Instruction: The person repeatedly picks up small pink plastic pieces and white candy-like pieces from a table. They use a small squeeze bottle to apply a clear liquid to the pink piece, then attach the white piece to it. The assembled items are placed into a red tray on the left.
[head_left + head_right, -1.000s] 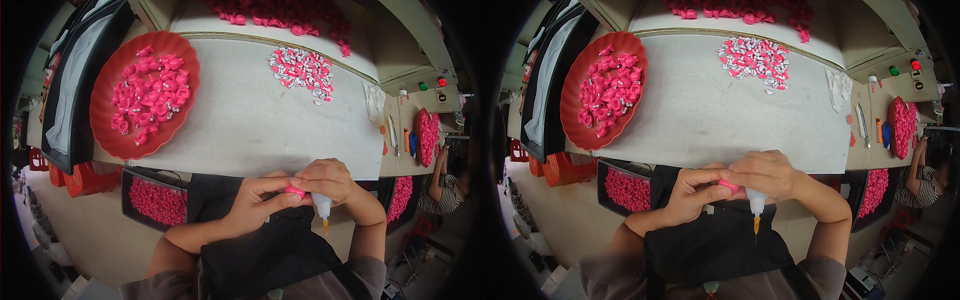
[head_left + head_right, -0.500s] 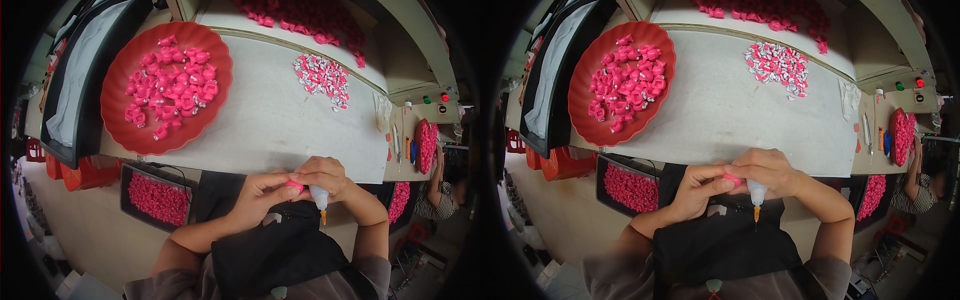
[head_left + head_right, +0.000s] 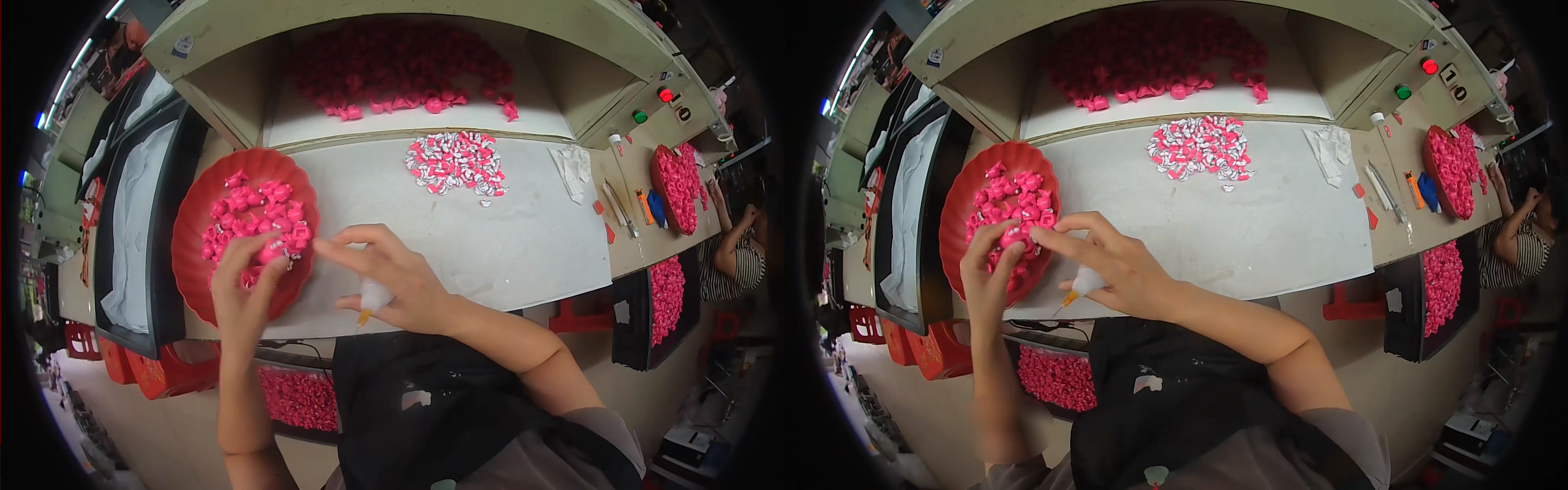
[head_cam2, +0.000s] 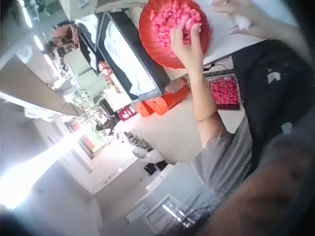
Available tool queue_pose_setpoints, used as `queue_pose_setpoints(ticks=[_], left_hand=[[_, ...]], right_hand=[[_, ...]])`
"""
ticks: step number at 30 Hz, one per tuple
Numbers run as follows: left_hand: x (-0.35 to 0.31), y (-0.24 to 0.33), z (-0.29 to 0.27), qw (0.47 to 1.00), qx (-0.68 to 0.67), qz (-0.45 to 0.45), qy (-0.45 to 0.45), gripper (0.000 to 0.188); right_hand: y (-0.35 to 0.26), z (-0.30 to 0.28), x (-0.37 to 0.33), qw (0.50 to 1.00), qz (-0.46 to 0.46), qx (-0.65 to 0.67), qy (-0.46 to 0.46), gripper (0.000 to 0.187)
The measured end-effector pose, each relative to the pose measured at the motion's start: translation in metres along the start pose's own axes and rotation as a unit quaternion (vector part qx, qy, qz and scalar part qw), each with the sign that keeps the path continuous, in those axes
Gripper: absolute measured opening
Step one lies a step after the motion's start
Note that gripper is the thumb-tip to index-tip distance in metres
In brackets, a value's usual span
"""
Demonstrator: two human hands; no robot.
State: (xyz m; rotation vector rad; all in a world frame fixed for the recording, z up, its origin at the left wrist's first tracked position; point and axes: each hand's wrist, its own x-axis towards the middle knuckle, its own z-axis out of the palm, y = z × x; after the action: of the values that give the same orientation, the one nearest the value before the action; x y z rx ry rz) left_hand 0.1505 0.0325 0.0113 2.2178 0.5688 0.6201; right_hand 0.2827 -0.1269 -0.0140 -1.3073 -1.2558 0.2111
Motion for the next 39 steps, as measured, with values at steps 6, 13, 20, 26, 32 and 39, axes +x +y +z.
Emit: queue_pose_setpoints(ticks=[6, 13, 20, 26, 32, 39], left_hand=[[0.082, 0.012, 0.025, 0.945, 0.248, 0.212, 0.005, 0.027], [0.261, 0.053, 0.21, 0.937, 0.261, 0.232, -0.015, 0.022], [0.307, 0.024, 0.292, 0.891, 0.296, 0.285, 0.192, 0.027], [0.214, 0.078, 0.209, 0.976, -0.194, 0.083, -0.052, 0.027], [0.061, 0.086, 0.146, 0.904, -0.402, -0.059, -0.131, 0.026], [-0.039, 0.059, 0.144, 0.806, -0.526, -0.195, -0.19, 0.034]], right_hand=[[0.018, -0.092, -0.059, 0.991, 0.1, -0.088, 0.027, 0.037], [0.006, -0.145, -0.103, 0.971, 0.158, -0.122, 0.131, 0.028], [0.007, -0.171, -0.131, 0.956, 0.184, -0.142, 0.178, 0.026], [0.014, -0.158, -0.127, 0.965, 0.148, -0.013, 0.215, 0.037], [0.002, -0.131, -0.115, 0.97, 0.132, 0.108, 0.176, 0.037], [-0.027, -0.117, -0.105, 0.933, 0.157, 0.19, 0.263, 0.03]])
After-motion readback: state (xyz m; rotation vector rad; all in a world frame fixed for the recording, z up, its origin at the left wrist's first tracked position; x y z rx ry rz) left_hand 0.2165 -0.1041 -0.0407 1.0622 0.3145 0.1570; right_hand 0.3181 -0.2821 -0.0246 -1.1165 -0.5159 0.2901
